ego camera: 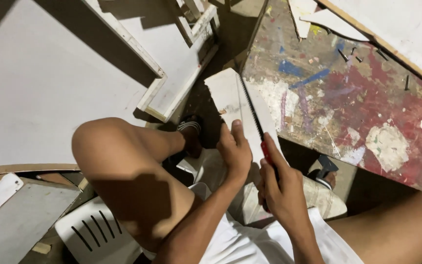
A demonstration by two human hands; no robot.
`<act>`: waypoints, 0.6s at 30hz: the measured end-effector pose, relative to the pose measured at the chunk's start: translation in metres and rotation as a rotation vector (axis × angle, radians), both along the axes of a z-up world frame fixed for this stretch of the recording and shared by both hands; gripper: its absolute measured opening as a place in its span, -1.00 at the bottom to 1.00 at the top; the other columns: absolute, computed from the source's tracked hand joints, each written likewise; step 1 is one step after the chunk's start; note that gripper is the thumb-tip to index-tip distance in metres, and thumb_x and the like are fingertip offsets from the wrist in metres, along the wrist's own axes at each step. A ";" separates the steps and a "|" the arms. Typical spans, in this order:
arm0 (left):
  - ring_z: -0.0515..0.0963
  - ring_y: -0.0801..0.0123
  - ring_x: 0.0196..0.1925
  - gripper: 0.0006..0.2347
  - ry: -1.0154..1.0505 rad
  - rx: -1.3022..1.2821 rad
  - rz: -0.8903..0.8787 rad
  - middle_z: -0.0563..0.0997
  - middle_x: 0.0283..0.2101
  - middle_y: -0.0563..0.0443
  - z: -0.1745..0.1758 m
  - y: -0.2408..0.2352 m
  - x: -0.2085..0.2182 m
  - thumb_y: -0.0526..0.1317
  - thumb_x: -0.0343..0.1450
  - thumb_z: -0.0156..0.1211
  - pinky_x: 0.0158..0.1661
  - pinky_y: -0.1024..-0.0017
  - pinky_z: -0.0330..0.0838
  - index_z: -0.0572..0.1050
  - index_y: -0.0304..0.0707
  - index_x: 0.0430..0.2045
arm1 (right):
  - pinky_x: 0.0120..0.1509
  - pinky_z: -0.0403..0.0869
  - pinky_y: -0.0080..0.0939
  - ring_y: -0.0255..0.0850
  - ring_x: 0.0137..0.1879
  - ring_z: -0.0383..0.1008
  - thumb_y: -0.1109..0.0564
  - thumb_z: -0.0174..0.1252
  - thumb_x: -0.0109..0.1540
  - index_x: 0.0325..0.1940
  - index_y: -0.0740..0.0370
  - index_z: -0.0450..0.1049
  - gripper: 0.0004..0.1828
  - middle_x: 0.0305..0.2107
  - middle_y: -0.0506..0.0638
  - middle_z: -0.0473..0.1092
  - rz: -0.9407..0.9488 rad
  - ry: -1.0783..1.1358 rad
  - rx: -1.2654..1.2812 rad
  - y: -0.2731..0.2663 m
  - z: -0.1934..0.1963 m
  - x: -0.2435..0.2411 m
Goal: Using a small hand saw to cut a piece of white board on a workbench.
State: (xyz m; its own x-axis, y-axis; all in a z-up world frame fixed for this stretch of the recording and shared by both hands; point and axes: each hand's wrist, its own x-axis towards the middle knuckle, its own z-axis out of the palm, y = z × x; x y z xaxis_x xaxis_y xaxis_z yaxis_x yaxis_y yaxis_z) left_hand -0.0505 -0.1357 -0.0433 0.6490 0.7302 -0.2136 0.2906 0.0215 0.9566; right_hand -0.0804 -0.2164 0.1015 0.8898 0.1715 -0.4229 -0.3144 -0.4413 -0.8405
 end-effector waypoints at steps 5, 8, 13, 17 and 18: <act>0.64 -0.37 -0.15 -0.61 0.040 0.072 0.069 0.63 -0.34 -0.53 -0.014 -0.007 0.004 0.03 0.52 0.12 -0.24 -0.12 0.45 0.49 -0.48 -0.34 | -0.69 0.40 -0.17 -0.08 -0.80 0.44 0.30 -0.11 0.32 0.42 0.25 0.33 -0.45 -0.87 0.13 0.39 0.058 -0.217 -0.021 0.006 -0.019 0.023; 0.70 -0.15 -0.30 -0.66 0.094 0.082 0.001 0.58 -0.50 -0.43 0.000 0.000 0.012 -0.03 0.46 0.27 -0.33 0.19 0.48 0.44 -0.36 -0.53 | -0.30 0.46 0.13 0.12 -0.50 0.60 0.22 -0.03 0.30 0.46 0.04 0.35 -0.41 -0.41 0.31 0.59 0.106 -0.244 -0.215 0.008 -0.017 0.030; 0.65 -0.23 0.01 -0.50 0.241 -0.056 -0.120 0.67 -0.17 -0.45 0.072 0.052 0.022 0.14 0.52 -0.14 -0.04 -0.06 0.46 0.61 -0.38 -0.21 | -0.12 0.44 0.17 0.16 -0.31 0.53 0.23 -0.08 0.30 0.47 0.00 0.36 -0.39 -0.43 0.18 0.54 0.146 -0.262 -0.283 0.000 -0.020 0.045; 0.18 -0.40 0.45 -0.13 0.124 -0.107 -0.068 0.21 0.35 -0.73 0.051 0.097 0.060 0.33 0.45 -0.17 0.40 -0.17 0.04 0.14 -0.74 0.30 | -0.52 0.44 -0.14 -0.18 -0.67 0.38 0.28 -0.16 0.30 0.45 0.08 0.38 -0.39 -0.60 0.02 0.40 0.159 -0.195 -0.190 -0.003 -0.006 0.051; 0.18 -0.40 0.45 -0.13 0.124 -0.111 -0.065 0.21 0.35 -0.73 0.030 0.103 0.076 0.33 0.45 -0.17 0.40 -0.17 0.04 0.14 -0.74 0.30 | -0.52 0.44 -0.14 -0.18 -0.67 0.38 0.28 -0.16 0.30 0.45 0.08 0.38 -0.39 -0.60 0.02 0.40 0.163 -0.195 -0.193 -0.001 -0.001 0.051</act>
State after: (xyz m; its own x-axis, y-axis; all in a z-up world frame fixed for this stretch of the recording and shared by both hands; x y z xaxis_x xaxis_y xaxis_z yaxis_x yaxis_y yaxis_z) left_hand 0.0252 -0.0323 -0.0129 0.6580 0.6550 -0.3715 0.4102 0.1020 0.9063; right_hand -0.0292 -0.2174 0.1004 0.9247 0.2514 -0.2858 -0.0678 -0.6301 -0.7736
